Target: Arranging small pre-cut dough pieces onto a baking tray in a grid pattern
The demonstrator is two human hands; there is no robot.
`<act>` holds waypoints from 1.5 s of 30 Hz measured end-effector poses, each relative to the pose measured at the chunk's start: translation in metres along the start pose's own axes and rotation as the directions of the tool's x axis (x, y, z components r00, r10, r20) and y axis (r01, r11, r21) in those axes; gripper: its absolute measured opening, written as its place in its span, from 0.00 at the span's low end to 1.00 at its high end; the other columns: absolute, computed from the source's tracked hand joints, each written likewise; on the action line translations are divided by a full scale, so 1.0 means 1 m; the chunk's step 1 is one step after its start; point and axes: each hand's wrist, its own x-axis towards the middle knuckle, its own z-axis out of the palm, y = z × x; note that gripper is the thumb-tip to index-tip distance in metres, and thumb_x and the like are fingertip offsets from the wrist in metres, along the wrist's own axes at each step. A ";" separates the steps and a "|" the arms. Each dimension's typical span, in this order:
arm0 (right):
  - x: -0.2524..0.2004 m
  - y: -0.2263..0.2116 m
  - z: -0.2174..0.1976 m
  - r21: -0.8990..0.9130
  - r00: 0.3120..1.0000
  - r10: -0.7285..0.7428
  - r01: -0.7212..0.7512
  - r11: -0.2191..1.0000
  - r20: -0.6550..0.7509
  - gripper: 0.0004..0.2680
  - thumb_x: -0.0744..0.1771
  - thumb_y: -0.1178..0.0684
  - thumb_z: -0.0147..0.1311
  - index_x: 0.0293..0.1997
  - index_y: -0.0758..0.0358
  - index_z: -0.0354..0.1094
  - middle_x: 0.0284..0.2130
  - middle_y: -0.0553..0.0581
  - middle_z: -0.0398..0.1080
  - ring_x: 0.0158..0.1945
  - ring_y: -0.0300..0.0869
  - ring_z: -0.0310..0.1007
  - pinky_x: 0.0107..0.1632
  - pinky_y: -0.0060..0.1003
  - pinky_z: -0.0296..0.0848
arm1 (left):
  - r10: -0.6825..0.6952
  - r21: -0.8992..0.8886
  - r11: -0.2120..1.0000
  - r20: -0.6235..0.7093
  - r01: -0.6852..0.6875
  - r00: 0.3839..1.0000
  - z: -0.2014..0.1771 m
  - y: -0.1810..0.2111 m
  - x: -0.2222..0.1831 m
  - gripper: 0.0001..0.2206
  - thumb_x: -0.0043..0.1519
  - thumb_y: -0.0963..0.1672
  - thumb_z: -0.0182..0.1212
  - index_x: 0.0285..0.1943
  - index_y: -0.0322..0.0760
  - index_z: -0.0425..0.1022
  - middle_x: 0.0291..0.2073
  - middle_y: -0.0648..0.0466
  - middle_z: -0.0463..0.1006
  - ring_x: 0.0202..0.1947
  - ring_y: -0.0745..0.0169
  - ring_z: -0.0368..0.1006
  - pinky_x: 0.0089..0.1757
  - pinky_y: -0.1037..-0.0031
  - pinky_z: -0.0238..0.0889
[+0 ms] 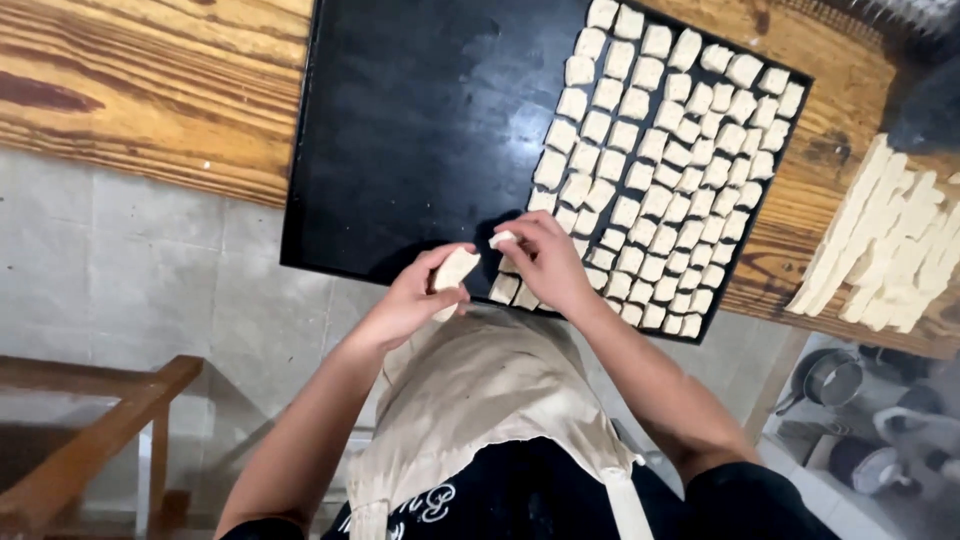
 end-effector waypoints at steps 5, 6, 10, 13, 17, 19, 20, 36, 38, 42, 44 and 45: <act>-0.046 0.024 0.033 -0.396 0.983 -0.177 0.182 0.900 0.051 0.19 0.64 0.42 0.67 0.61 0.41 0.70 0.33 0.36 0.77 0.48 0.37 0.72 0.55 0.40 0.63 | 0.058 -0.138 0.987 -0.189 -0.085 0.980 -0.001 0.004 -0.029 0.26 0.58 0.32 0.63 0.68 0.27 0.69 0.48 0.38 0.80 0.38 0.48 0.82 0.37 0.66 0.81; -0.047 0.029 0.038 -0.397 0.984 -0.169 0.176 0.901 0.052 0.19 0.64 0.42 0.67 0.61 0.41 0.70 0.33 0.36 0.77 0.48 0.37 0.72 0.55 0.40 0.63 | 0.051 -0.141 0.987 -0.188 -0.078 0.981 -0.004 -0.004 -0.030 0.26 0.58 0.32 0.63 0.68 0.27 0.69 0.48 0.38 0.80 0.38 0.48 0.82 0.37 0.66 0.81; -0.054 0.023 0.043 -0.394 0.948 -0.311 0.261 0.881 -0.067 0.21 0.67 0.43 0.62 0.67 0.50 0.65 0.40 0.44 0.76 0.44 0.43 0.71 0.48 0.42 0.66 | -0.022 -0.187 0.982 -0.288 -0.034 0.957 -0.009 -0.037 -0.035 0.21 0.57 0.34 0.67 0.62 0.22 0.72 0.46 0.37 0.82 0.32 0.47 0.83 0.31 0.69 0.82; -0.054 -0.005 0.037 0.004 0.991 -0.117 0.118 0.993 -0.064 0.14 0.70 0.51 0.56 0.64 0.56 0.67 0.40 0.52 0.77 0.40 0.45 0.75 0.46 0.41 0.73 | -0.006 -0.199 0.978 -0.308 -0.059 0.951 -0.005 -0.048 -0.028 0.20 0.58 0.33 0.66 0.60 0.20 0.73 0.44 0.36 0.81 0.33 0.47 0.83 0.33 0.69 0.82; -0.056 -0.012 0.040 0.252 0.988 0.136 -0.149 0.956 0.070 0.09 0.64 0.58 0.66 0.48 0.56 0.79 0.30 0.50 0.76 0.33 0.35 0.74 0.40 0.31 0.76 | -0.068 -0.208 0.978 -0.264 0.012 0.962 -0.001 -0.073 -0.024 0.21 0.55 0.33 0.70 0.58 0.16 0.73 0.39 0.37 0.82 0.29 0.49 0.82 0.32 0.70 0.82; -0.049 -0.003 0.042 0.097 0.991 0.130 -0.127 0.987 -0.019 0.08 0.65 0.54 0.66 0.48 0.49 0.79 0.31 0.48 0.77 0.35 0.37 0.76 0.43 0.32 0.75 | -0.070 -0.197 0.980 -0.267 0.017 0.961 0.001 -0.071 -0.023 0.21 0.56 0.34 0.70 0.58 0.16 0.73 0.38 0.36 0.82 0.28 0.49 0.82 0.31 0.70 0.81; -0.045 0.002 0.043 -0.061 0.988 0.112 -0.119 0.991 -0.105 0.07 0.65 0.50 0.66 0.47 0.42 0.80 0.32 0.46 0.78 0.37 0.39 0.78 0.45 0.34 0.75 | -0.075 -0.187 0.982 -0.272 0.024 0.959 0.002 -0.070 -0.023 0.20 0.56 0.34 0.71 0.57 0.16 0.73 0.38 0.36 0.82 0.28 0.50 0.82 0.29 0.70 0.81; -0.047 -0.012 0.032 0.333 0.989 0.110 -0.139 0.933 0.104 0.11 0.68 0.53 0.60 0.56 0.57 0.74 0.36 0.54 0.75 0.38 0.40 0.75 0.43 0.34 0.77 | -0.018 -0.244 0.968 -0.266 -0.050 0.964 0.017 -0.059 -0.011 0.19 0.59 0.33 0.62 0.62 0.24 0.74 0.46 0.41 0.80 0.40 0.51 0.82 0.45 0.70 0.79; -0.035 -0.012 0.024 0.176 0.993 0.110 -0.102 0.979 -0.035 0.08 0.67 0.53 0.64 0.52 0.54 0.78 0.35 0.57 0.77 0.36 0.43 0.75 0.41 0.34 0.76 | -0.012 -0.272 0.960 -0.265 -0.063 0.964 0.017 -0.053 -0.010 0.18 0.62 0.34 0.60 0.62 0.24 0.72 0.46 0.36 0.79 0.39 0.46 0.82 0.43 0.67 0.80; -0.004 0.028 0.023 -0.186 0.992 -0.017 -0.007 0.983 -0.129 0.12 0.67 0.44 0.63 0.55 0.45 0.75 0.40 0.52 0.80 0.48 0.50 0.74 0.53 0.44 0.73 | 0.046 -0.178 0.980 -0.243 -0.091 0.969 0.013 -0.055 -0.001 0.14 0.64 0.35 0.56 0.59 0.27 0.72 0.43 0.39 0.79 0.35 0.49 0.81 0.40 0.66 0.80; 0.010 0.063 0.031 -0.396 0.982 -0.186 0.155 0.905 -0.042 0.13 0.65 0.42 0.63 0.56 0.36 0.73 0.36 0.43 0.80 0.47 0.44 0.70 0.55 0.38 0.70 | 0.081 -0.148 0.984 -0.092 -0.094 0.992 0.012 -0.049 0.003 0.13 0.68 0.38 0.52 0.61 0.27 0.70 0.42 0.37 0.79 0.34 0.45 0.81 0.39 0.61 0.80; 0.010 0.059 0.032 -0.393 0.982 -0.184 0.153 0.907 -0.043 0.13 0.65 0.42 0.63 0.56 0.36 0.73 0.36 0.43 0.80 0.47 0.44 0.70 0.55 0.38 0.70 | 0.078 -0.146 0.985 -0.093 -0.091 0.993 0.013 -0.044 0.004 0.13 0.68 0.38 0.52 0.61 0.27 0.70 0.42 0.37 0.79 0.34 0.45 0.81 0.39 0.61 0.80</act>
